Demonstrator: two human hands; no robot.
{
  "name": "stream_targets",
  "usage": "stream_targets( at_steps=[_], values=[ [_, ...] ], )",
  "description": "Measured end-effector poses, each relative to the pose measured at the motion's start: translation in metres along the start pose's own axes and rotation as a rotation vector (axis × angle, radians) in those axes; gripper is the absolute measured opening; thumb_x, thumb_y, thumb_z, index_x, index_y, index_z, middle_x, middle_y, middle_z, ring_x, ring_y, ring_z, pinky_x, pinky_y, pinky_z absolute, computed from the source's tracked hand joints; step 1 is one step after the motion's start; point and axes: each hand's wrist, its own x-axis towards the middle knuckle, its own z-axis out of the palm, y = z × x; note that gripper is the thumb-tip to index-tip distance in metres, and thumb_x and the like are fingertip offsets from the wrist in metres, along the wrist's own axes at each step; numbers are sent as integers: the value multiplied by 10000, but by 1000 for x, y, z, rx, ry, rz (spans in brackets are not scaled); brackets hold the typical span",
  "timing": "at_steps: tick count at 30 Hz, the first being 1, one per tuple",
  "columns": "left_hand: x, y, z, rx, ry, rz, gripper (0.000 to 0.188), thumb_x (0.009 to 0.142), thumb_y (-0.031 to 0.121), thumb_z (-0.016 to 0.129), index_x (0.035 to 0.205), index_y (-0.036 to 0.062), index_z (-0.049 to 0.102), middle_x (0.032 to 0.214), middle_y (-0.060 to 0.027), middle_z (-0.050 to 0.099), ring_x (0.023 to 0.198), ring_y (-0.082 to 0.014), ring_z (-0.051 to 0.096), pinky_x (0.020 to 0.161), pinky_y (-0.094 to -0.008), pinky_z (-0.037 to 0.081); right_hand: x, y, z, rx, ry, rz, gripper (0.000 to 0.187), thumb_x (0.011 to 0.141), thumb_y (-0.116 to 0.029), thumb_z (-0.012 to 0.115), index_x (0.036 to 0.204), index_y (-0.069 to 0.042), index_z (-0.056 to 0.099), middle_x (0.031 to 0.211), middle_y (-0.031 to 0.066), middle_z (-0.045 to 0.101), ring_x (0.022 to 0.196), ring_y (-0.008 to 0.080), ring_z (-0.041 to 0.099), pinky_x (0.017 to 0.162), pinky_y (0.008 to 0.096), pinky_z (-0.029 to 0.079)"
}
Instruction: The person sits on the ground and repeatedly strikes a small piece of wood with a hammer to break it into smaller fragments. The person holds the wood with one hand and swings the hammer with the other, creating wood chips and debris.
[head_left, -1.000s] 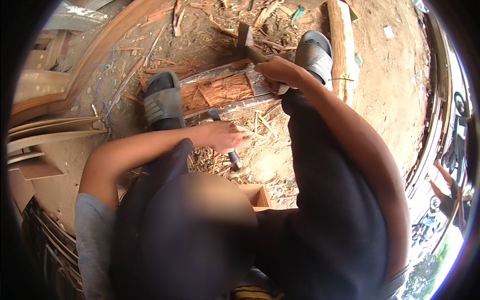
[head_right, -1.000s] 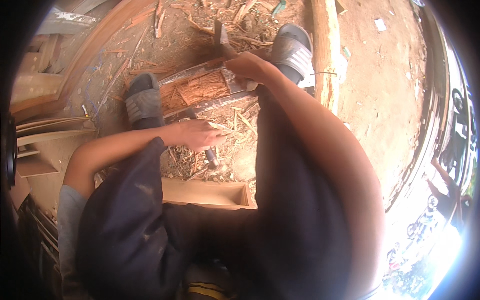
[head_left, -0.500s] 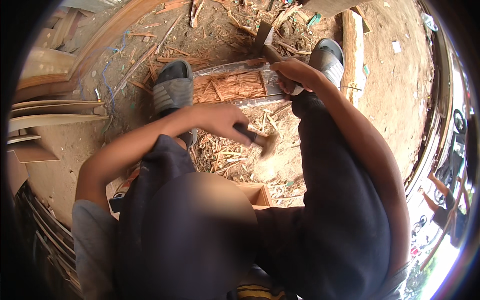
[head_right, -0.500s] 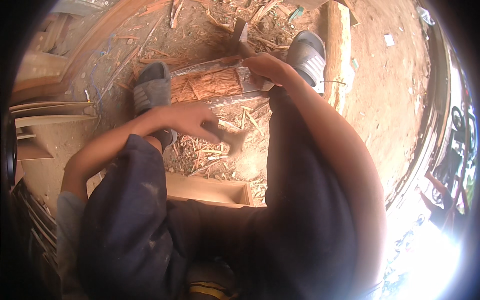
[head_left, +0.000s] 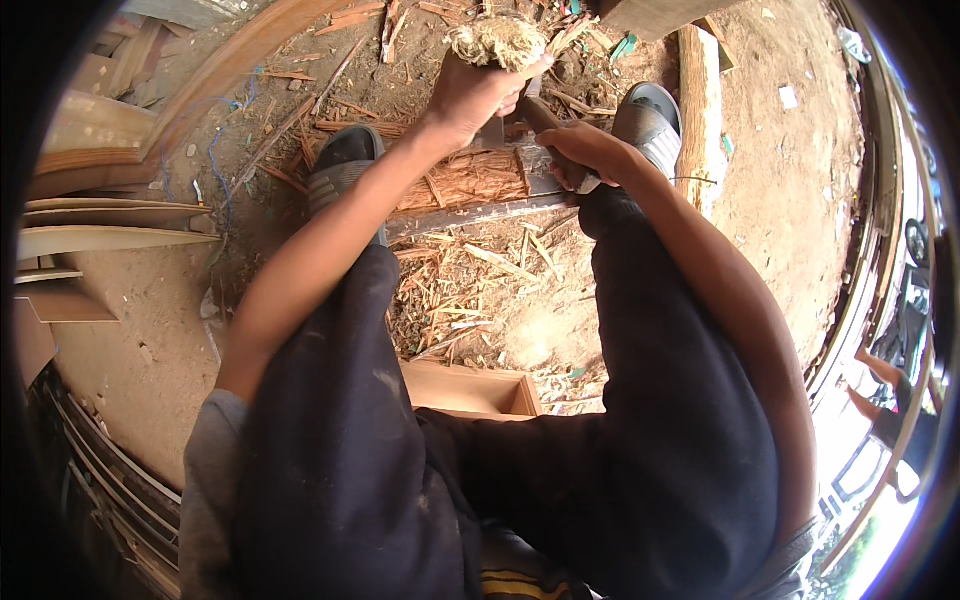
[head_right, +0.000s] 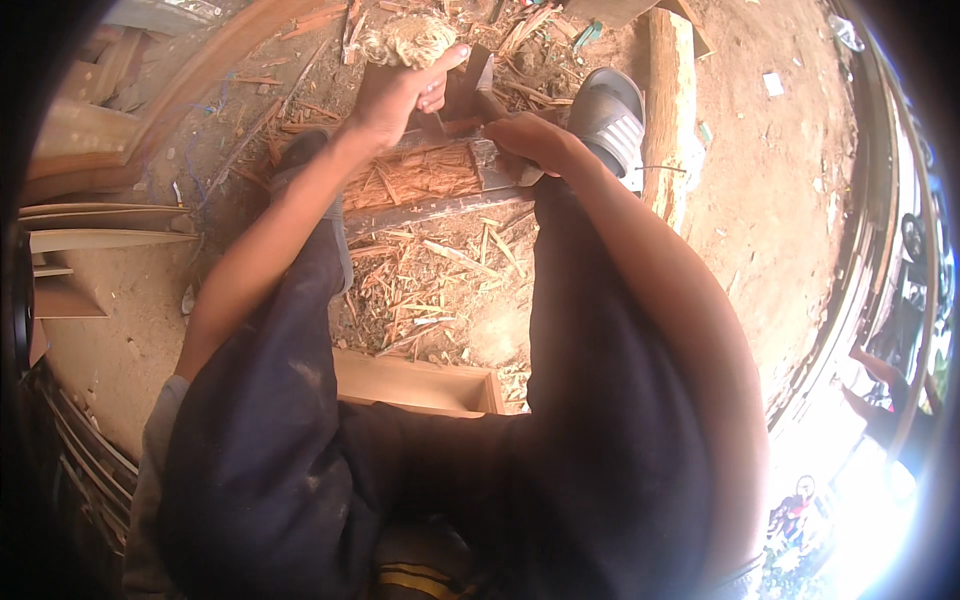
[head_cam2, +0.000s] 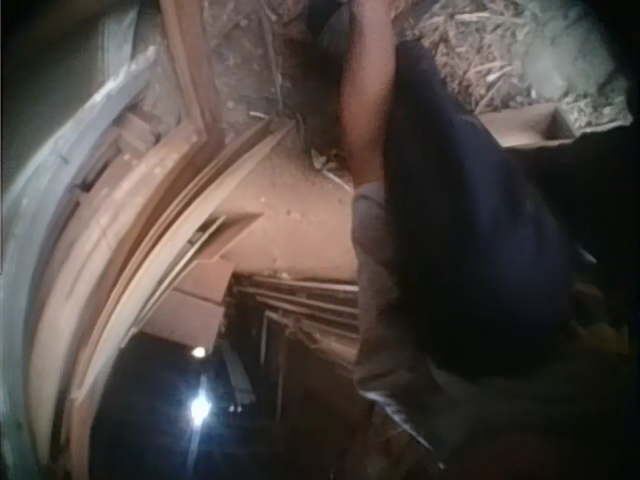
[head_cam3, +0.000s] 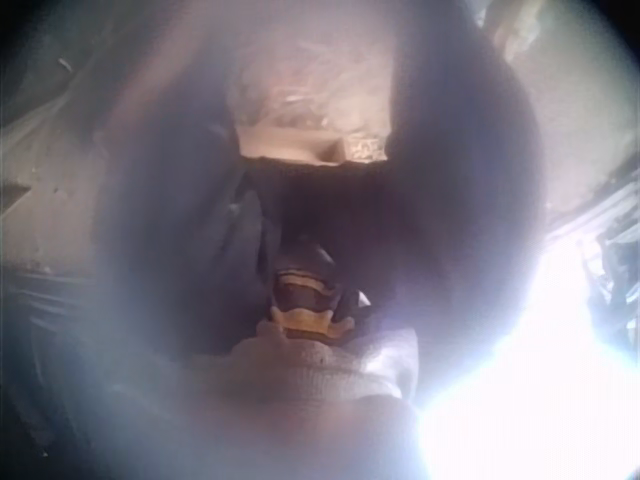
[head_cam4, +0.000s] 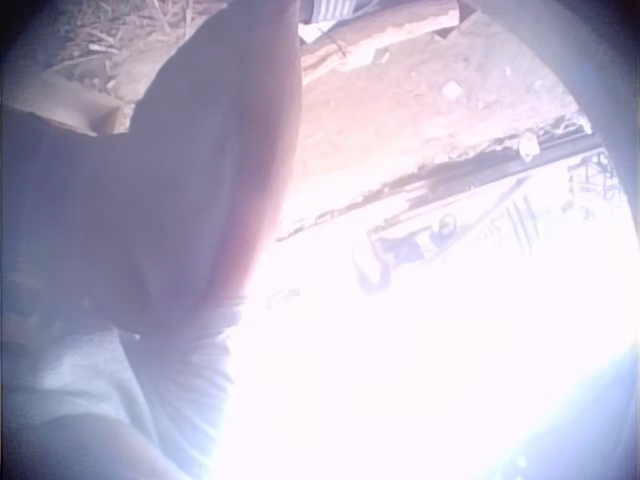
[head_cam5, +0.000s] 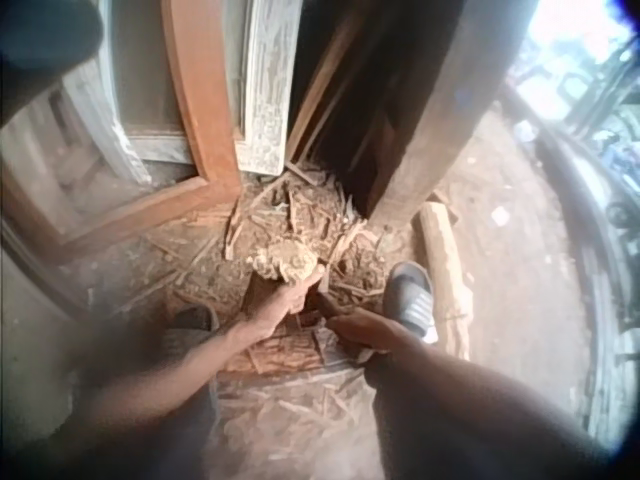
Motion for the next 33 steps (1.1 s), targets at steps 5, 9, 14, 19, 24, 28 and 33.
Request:
stream_targets(
  at_steps=[5,9,14,19,24,28,33],
  values=[
    [9,-29,11,-28,318,5,256,840,102,624,624,117,487,473,74,344,375,-36,264,383,-229,182,0,3,-3,-80,-8,-7,353,854,-326,496,833,6,615,682,73,624,575,164,576,514,306,419],
    [24,-55,-3,61,330,206,148,815,64,601,683,75,535,532,41,440,433,-54,363,412,-242,264,0,-2,-1,-39,4,48,333,856,-311,499,799,-3,610,667,75,617,561,165,574,512,299,415],
    [24,-62,4,13,273,221,124,828,13,575,716,45,532,528,40,432,410,-35,331,395,-233,224,-6,-7,-2,19,-10,87,330,866,-314,496,768,-15,597,646,72,605,541,168,576,505,301,412],
    [23,-68,4,85,238,252,139,842,-16,560,723,45,520,517,56,391,391,-19,284,383,-221,182,-5,-7,-1,34,1,115,332,867,-331,504,788,-19,585,637,73,600,525,169,570,505,302,417],
    [20,-69,7,67,241,289,166,838,-15,565,692,50,519,521,64,388,395,-18,279,383,-223,180,-5,-8,0,37,19,110,329,869,-329,500,800,-18,580,638,75,598,525,173,569,510,304,420],
    [15,-62,8,153,212,215,176,832,32,588,667,55,531,555,44,443,429,-26,328,398,-234,209,-4,-7,0,48,9,113,324,866,-329,505,803,-21,581,638,75,597,535,171,570,514,304,422],
    [18,-48,-3,117,25,160,123,826,145,608,807,25,591,730,-42,590,635,-95,533,577,-261,422,-4,-3,-3,68,4,100,288,865,-310,509,846,-25,545,638,67,574,518,156,556,475,299,441]
  ],
)
